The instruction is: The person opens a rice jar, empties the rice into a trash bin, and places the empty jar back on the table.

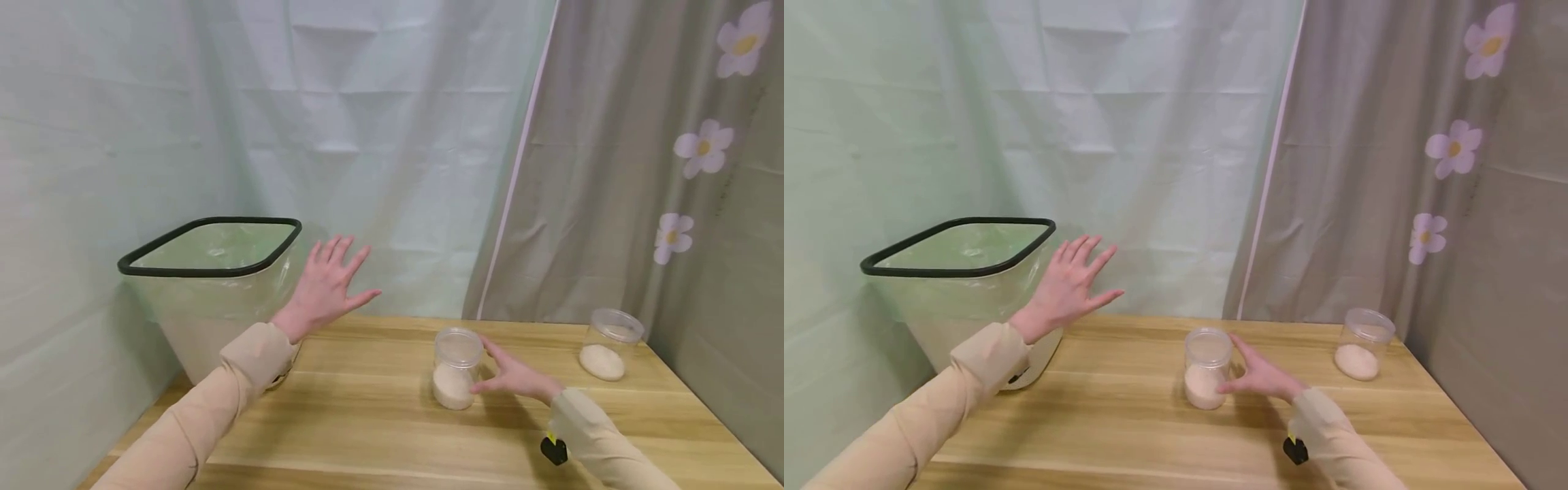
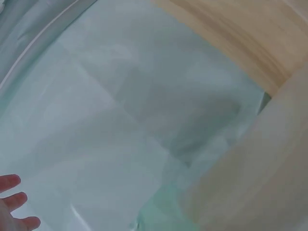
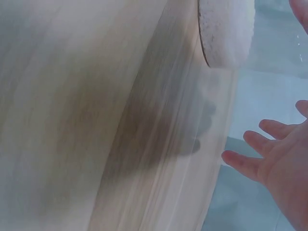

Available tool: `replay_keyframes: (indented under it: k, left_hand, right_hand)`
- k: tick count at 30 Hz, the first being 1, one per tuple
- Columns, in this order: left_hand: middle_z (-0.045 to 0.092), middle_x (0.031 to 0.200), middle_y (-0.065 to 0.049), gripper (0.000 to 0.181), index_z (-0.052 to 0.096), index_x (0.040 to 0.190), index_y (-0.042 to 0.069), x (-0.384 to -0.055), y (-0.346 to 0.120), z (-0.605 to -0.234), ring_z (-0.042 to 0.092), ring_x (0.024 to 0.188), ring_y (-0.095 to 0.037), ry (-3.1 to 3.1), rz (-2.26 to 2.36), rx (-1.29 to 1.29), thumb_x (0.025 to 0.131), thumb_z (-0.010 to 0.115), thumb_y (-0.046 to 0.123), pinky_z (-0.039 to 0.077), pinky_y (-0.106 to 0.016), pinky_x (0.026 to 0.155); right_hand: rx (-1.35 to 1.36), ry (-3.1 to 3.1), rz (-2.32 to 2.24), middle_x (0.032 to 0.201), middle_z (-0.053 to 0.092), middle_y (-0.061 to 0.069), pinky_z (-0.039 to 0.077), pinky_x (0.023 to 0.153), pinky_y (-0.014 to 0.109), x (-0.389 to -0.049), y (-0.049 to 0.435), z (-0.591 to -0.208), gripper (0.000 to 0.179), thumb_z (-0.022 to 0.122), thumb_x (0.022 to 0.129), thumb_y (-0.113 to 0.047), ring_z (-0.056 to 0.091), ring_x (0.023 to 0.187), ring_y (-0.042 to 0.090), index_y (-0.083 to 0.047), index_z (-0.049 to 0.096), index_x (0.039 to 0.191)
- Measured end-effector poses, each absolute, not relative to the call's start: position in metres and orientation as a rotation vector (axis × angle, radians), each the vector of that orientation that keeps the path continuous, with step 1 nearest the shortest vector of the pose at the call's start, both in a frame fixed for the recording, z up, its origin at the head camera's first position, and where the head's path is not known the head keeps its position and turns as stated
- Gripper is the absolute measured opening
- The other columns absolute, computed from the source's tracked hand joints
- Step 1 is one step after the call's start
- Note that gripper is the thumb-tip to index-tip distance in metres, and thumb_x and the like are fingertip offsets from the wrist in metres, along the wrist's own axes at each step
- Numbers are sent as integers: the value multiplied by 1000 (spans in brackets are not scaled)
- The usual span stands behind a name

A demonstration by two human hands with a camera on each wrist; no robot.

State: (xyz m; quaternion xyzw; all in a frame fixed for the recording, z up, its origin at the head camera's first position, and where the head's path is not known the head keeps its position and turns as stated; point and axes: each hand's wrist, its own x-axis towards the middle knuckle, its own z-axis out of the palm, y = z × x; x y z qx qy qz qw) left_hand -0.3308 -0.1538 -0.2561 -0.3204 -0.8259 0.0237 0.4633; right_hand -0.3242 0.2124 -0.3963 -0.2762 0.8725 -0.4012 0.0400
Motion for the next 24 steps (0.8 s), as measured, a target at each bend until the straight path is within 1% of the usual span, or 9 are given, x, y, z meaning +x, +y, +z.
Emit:
replay_keyframes:
  k: [6,9,12,14,16,19,21,22,24]
  left_hand:
    - [41,123,-25,81,49,127,7,-324,-166,-238,35,115,-42,-1989,86,-755,82,27,71,21,-59,94]
    - [42,122,-25,81,50,127,7,-321,-172,-230,35,114,-42,-1978,94,-730,81,28,71,23,-59,93]
    - [41,123,-24,82,50,127,8,-319,-178,-224,35,115,-42,-1989,84,-707,81,27,72,24,-59,92]
    - [41,123,-24,82,50,127,8,-318,-183,-222,35,115,-42,-1998,79,-700,81,28,72,25,-59,91]
    - [41,122,-25,80,50,127,8,-317,-189,-220,35,114,-42,-2004,79,-698,80,34,70,26,-59,90]
    - [41,121,-26,79,50,126,7,-315,-198,-219,35,113,-43,-2002,71,-697,80,36,69,26,-59,89]
    - [42,121,-26,78,50,125,6,-314,-204,-219,36,112,-43,-1994,64,-696,80,38,68,27,-59,88]
    - [42,120,-26,79,50,125,6,-314,-207,-219,36,111,-43,-1986,65,-692,80,35,69,27,-59,88]
    - [43,119,-27,80,51,124,5,-314,-213,-219,37,110,-43,-1971,68,-685,80,35,69,28,-59,86]
  right_hand:
    - [-839,2627,-1306,141,25,21,15,93,63,-324,208,-401,101,79,68,-29,21,126,40,-12,16,144]
    - [-837,2610,-1345,139,27,23,15,93,64,-321,205,-400,100,80,68,-24,22,125,41,-11,16,144]
    - [-857,2606,-1367,137,29,25,15,92,64,-313,200,-392,98,79,68,-18,24,124,43,-6,17,143]
    - [-870,2607,-1375,137,30,23,15,92,64,-313,199,-391,97,79,68,-19,25,123,42,-7,18,142]
    - [-881,2604,-1375,137,31,21,15,92,64,-314,199,-392,97,79,68,-21,26,123,41,-9,18,143]
    - [-898,2604,-1377,138,31,16,15,93,63,-321,201,-401,97,79,69,-25,27,124,38,-15,19,143]
    - [-905,2602,-1378,138,31,17,15,92,64,-321,201,-402,96,79,69,-25,27,123,38,-14,19,143]
    - [-908,2597,-1383,138,31,17,15,93,64,-321,201,-403,96,79,69,-25,27,123,39,-13,19,143]
    - [-906,2592,-1382,138,31,18,15,92,64,-320,200,-404,96,79,69,-25,26,124,39,-11,19,143]
